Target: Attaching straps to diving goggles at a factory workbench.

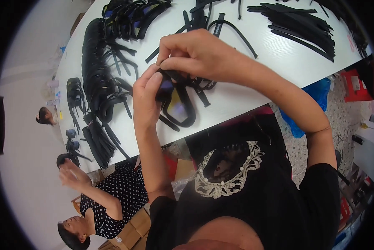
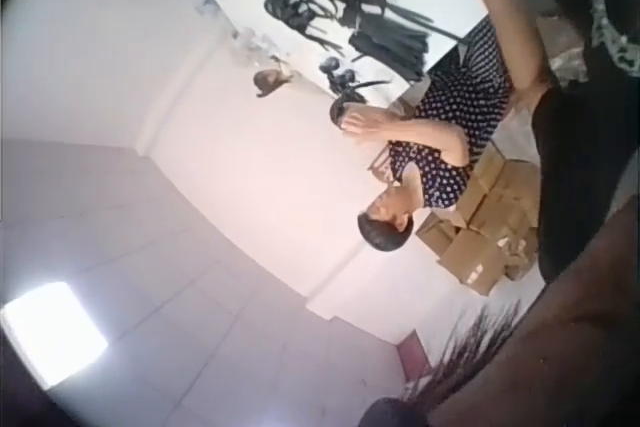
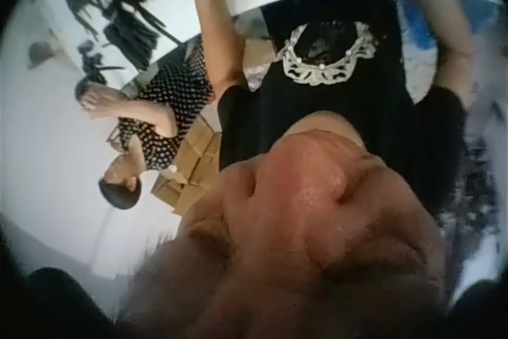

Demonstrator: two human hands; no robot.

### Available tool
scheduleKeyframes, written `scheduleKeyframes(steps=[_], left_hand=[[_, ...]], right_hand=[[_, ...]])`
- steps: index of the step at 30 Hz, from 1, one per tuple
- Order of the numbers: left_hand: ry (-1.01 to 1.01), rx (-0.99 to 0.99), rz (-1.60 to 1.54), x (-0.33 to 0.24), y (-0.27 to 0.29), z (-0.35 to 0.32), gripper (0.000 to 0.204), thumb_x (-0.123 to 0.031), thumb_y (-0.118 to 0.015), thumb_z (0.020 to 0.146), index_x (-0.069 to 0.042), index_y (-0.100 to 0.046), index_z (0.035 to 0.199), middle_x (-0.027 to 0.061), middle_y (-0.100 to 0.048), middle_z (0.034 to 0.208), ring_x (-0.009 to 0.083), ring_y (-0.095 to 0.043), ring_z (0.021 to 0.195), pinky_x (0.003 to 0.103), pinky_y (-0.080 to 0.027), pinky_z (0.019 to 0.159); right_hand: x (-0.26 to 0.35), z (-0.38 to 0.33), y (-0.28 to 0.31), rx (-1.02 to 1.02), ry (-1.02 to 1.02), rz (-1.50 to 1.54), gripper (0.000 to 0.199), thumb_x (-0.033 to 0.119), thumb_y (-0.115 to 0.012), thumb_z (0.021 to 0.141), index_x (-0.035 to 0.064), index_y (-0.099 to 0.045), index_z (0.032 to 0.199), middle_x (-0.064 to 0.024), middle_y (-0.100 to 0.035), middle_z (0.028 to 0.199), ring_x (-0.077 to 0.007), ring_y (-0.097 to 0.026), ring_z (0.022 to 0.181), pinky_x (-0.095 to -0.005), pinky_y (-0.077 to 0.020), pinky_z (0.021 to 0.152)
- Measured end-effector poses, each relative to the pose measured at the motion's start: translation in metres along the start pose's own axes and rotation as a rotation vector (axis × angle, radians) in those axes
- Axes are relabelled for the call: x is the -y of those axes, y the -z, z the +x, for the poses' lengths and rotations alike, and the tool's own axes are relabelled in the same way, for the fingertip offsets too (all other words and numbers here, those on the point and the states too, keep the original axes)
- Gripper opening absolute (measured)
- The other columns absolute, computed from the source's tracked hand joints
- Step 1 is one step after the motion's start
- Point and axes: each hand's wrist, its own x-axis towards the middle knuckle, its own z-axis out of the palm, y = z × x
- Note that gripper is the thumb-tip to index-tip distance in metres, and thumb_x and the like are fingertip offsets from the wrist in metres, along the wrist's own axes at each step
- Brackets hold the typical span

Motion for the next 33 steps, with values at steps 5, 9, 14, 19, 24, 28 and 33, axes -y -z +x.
scheduleKeyframes(steps=[5, 9, 14, 19, 24, 28, 33], left_hand=[[-0.017, 0.08, -0.245, 0.011, -0.013, 0.004, 0.045, -0.023, -0.049, 0.101, 0.008, -0.059, 0.132, 0.0101, -0.07, 0.107, 0.0144, -0.065, 0.098, 0.026, -0.05, 0.09], [0.021, 0.041, -0.013, 0.014, -0.021, 0.002, 0.043, -0.025, -0.044, 0.104, 0.006, -0.064, 0.124, 0.0114, -0.07, 0.104, 0.0183, -0.069, 0.088, 0.029, -0.054, 0.086], [0.183, 0.21, -0.071, -0.005, -0.021, 0.007, 0.058, -0.042, -0.052, 0.098, 0.007, -0.059, 0.128, 0.0149, -0.069, 0.099, 0.0238, -0.068, 0.087, 0.033, -0.055, 0.083], [0.241, 0.364, -0.131, 0.007, -0.024, -0.004, 0.043, -0.03, -0.045, 0.101, 0.003, -0.063, 0.123, 0.0096, -0.069, 0.104, 0.0188, -0.067, 0.095, 0.032, -0.053, 0.089], [0.333, 0.42, -0.172, 0.012, -0.039, -0.005, 0.044, -0.029, -0.045, 0.098, 0.005, -0.06, 0.12, 0.0127, -0.07, 0.101, 0.0218, -0.069, 0.093, 0.033, -0.054, 0.086], [0.466, 0.656, 0.024, -0.008, -0.043, -0.013, 0.045, -0.03, -0.047, 0.098, 0.004, -0.065, 0.122, 0.01, -0.069, 0.107, 0.018, -0.065, 0.098, 0.03, -0.05, 0.091], [0.246, 0.64, 0.394, -0.056, -0.053, -0.016, 0.031, -0.014, -0.051, 0.098, -0.001, -0.065, 0.122, 0.0092, -0.069, 0.106, 0.0212, -0.063, 0.095, 0.033, -0.05, 0.085]], right_hand=[[-0.006, -0.005, -0.014, -0.193, 0.126, -0.153, 0.009, 0.013, -0.067, 0.099, 0.0042, -0.066, 0.1, -0.0027, -0.067, 0.07, -0.0067, -0.063, 0.063, -0.023, -0.048, 0.057], [-0.021, 0.001, 0.0, -0.256, 0.134, -0.302, 0.011, 0.014, -0.069, 0.097, 0.0039, -0.068, 0.095, -0.0027, -0.067, 0.071, -0.0079, -0.063, 0.063, -0.0243, -0.0469, 0.057], [-0.033, 0.022, 0.046, -0.29, 0.161, -0.318, 0.013, 0.015, -0.07, 0.097, 0.0028, -0.071, 0.095, 0.0016, -0.064, 0.074, -0.0052, -0.056, 0.063, -0.0226, -0.0448, 0.057], [-0.015, 0.001, 0.008, -0.315, 0.501, -0.421, 0.025, 0.028, -0.074, 0.089, 0.0124, -0.069, 0.108, -0.003, -0.069, 0.102, -0.023, -0.063, 0.098, -0.0374, -0.0505, 0.086], [-0.02, -0.027, -0.003, -0.081, 0.148, -0.005, 0.017, 0.026, -0.062, 0.098, 0.0105, -0.07, 0.096, -0.0102, -0.07, 0.078, -0.0298, -0.067, 0.067, -0.0369, -0.0507, 0.064], [-0.046, -0.017, 0.036, -0.23, 0.322, -0.402, 0.01, 0.013, -0.065, 0.098, 0.0121, -0.073, 0.104, -0.0033, -0.076, 0.104, -0.0178, -0.07, 0.071, -0.0303, -0.0557, 0.067], [-0.065, -0.059, 0.193, -0.445, -0.087, -0.226, 0.023, 0.019, -0.057, 0.103, 0.0083, -0.072, 0.116, -0.0024, -0.072, 0.106, -0.0089, -0.066, 0.083, -0.0249, -0.0542, 0.069]])
